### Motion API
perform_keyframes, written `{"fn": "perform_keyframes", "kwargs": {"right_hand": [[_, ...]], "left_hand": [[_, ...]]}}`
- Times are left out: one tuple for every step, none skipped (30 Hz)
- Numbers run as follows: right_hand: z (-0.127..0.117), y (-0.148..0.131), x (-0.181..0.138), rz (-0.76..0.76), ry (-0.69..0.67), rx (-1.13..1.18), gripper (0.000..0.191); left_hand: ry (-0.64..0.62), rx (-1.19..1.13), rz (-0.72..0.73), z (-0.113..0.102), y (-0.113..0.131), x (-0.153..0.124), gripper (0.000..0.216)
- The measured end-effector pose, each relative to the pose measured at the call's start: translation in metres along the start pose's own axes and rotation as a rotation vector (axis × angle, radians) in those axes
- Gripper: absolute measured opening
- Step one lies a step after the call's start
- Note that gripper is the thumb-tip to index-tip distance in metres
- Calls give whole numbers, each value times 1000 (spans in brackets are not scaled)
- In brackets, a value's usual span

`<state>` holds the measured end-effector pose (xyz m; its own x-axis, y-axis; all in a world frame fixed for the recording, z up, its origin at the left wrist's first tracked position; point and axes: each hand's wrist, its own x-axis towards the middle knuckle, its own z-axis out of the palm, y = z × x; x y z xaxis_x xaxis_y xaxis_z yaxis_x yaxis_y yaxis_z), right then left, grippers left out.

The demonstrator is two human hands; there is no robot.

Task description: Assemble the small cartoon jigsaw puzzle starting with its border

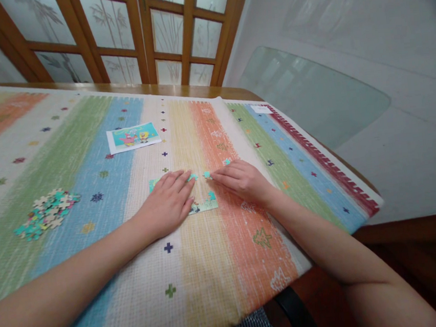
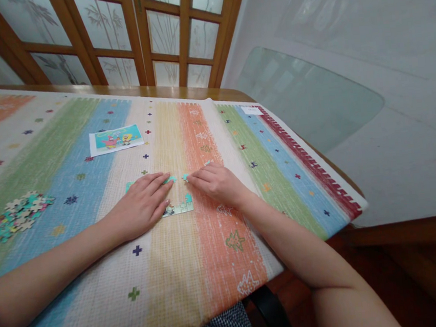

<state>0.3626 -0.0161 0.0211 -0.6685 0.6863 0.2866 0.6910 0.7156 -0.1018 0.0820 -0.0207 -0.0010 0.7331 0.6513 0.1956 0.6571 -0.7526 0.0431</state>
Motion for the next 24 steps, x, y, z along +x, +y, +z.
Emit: {"fn": "perform_keyframes", "kwargs": {"right_hand": [[0,-2,1,-3,-22,-14,34],[1,-3,2,-3,-40,-27,33],[1,-5,3,-1,-52,-36,33],[2,-6,4,2,-59,-41,33],[2,-7,5,4,-62,-42,33],[3,-8,6,8,-64,-43,32],[3,-9,7,12,-66,-45,31],[4,-10,7,17,-66,-48,31],[4,-11,8,19,-69,-50,30],[5,-11,8,18,-70,-51,29],[5,-12,9,15,-71,-55,28],[5,-12,9,9,-69,-60,29],[5,-12,9,2,-68,-68,29],[5,-13,9,-4,-68,-76,30],[4,-13,10,-7,-69,-81,31],[3,-14,10,-5,-69,-78,32],[3,-15,10,2,-68,-67,32],[2,-15,10,12,-65,-50,32],[1,-15,10,23,-60,-32,31],[1,-16,11,33,-52,-15,31],[1,-16,11,39,-44,-3,30],[1,-16,10,43,-39,4,29],[1,-16,10,46,-37,8,28],[2,-15,10,49,-38,9,28]], "left_hand": [[0,6,0,-1,1,0,49],[1,11,0,-2,2,0,49],[1,15,1,-3,3,0,49],[1,18,3,-5,3,0,48],[1,19,6,-6,4,1,47],[1,20,11,-8,5,1,47],[-1,20,19,-9,6,1,46],[-1,20,30,-12,7,2,46],[1,19,40,-14,7,2,47],[3,18,47,-16,8,2,47],[5,16,50,-19,9,2,47],[3,11,49,-22,10,1,47],[-5,3,42,-24,10,1,48],[-17,-8,34,-26,9,2,48],[-35,-19,25,-28,8,2,48],[-53,-29,17,-29,6,4,49],[-69,-38,13,-29,4,6,49],[-81,-45,13,-28,1,10,50],[-87,-51,17,-26,-2,14,51],[-89,-59,32,-24,-5,20,51],[-92,-66,50,-21,-7,25,52],[-93,-70,66,-19,-9,31,52],[-94,-73,83,-16,-10,36,52],[-99,-74,97,-13,-11,40,51]]}}
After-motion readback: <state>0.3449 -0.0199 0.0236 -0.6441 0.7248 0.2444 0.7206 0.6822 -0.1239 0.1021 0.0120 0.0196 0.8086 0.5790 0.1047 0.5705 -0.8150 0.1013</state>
